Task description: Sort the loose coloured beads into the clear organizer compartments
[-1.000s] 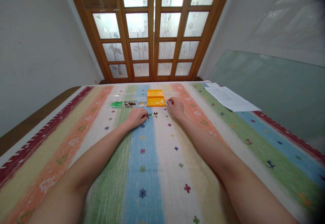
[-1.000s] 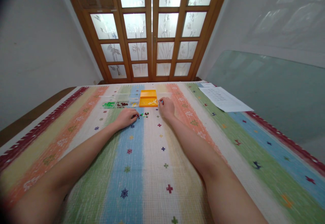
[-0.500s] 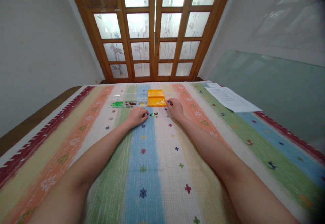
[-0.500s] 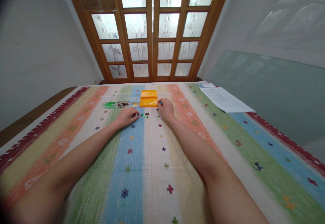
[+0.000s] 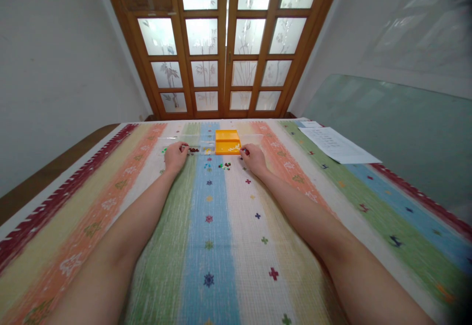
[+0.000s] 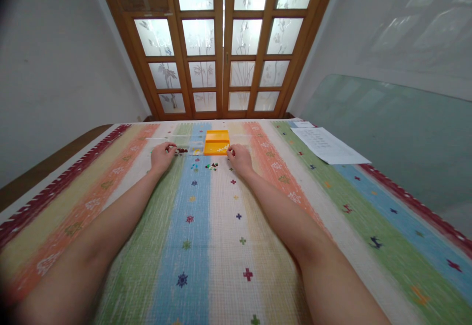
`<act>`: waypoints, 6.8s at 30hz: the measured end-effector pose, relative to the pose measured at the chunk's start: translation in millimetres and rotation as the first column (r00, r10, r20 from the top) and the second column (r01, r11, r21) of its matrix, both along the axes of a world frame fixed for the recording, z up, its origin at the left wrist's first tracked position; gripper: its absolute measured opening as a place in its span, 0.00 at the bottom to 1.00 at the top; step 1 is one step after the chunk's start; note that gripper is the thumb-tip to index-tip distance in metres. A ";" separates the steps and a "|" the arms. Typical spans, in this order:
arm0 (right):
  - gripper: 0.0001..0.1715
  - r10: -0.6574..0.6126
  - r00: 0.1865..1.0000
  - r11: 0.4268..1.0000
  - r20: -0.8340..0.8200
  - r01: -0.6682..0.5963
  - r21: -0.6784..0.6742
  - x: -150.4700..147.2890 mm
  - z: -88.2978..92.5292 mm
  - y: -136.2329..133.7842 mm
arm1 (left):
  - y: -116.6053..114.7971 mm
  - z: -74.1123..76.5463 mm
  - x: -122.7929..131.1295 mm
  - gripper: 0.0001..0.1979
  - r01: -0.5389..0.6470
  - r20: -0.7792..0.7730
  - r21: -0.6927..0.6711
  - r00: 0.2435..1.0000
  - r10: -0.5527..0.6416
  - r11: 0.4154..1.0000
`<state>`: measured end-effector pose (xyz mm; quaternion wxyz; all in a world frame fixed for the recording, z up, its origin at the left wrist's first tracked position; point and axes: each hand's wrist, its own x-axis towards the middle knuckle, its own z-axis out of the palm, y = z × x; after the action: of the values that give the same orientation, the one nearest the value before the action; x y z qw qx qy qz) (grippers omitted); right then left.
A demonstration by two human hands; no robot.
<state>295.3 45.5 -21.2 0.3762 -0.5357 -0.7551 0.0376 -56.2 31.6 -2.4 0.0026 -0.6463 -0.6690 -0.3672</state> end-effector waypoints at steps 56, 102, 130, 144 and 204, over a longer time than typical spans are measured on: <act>0.10 0.280 0.942 0.960 0.187 -0.278 -0.036 -21.6 6.2 -22.9 | -8.9 -10.0 41.8 0.13 0.274 0.162 -0.027 0.950 -0.266 0.961; 0.32 0.605 0.689 0.791 0.399 -0.576 -0.204 -76.0 11.3 -71.0 | -2.3 -18.4 28.5 0.16 0.255 0.028 0.034 0.966 -0.256 0.966; 0.25 0.580 0.692 0.796 0.429 -0.593 -0.119 -82.3 5.4 -64.6 | -13.6 -17.7 40.0 0.15 0.338 -0.063 -0.005 0.939 -0.338 0.941; 0.20 0.556 0.737 0.806 0.385 -0.591 -0.033 -78.7 7.8 -64.2 | -23.3 -10.4 48.4 0.14 0.381 -0.131 -0.071 0.913 -0.387 0.922; 0.14 0.144 0.926 0.973 0.349 -0.196 0.119 -16.4 10.5 -32.6 | 2.0 -25.6 32.8 0.05 0.248 0.647 0.078 0.724 -0.238 0.966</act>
<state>278.9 12.9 -10.7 0.2758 -0.4363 -0.8527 -0.0799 -23.4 33.6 -28.0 -0.2827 -0.5601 -0.5400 -0.5611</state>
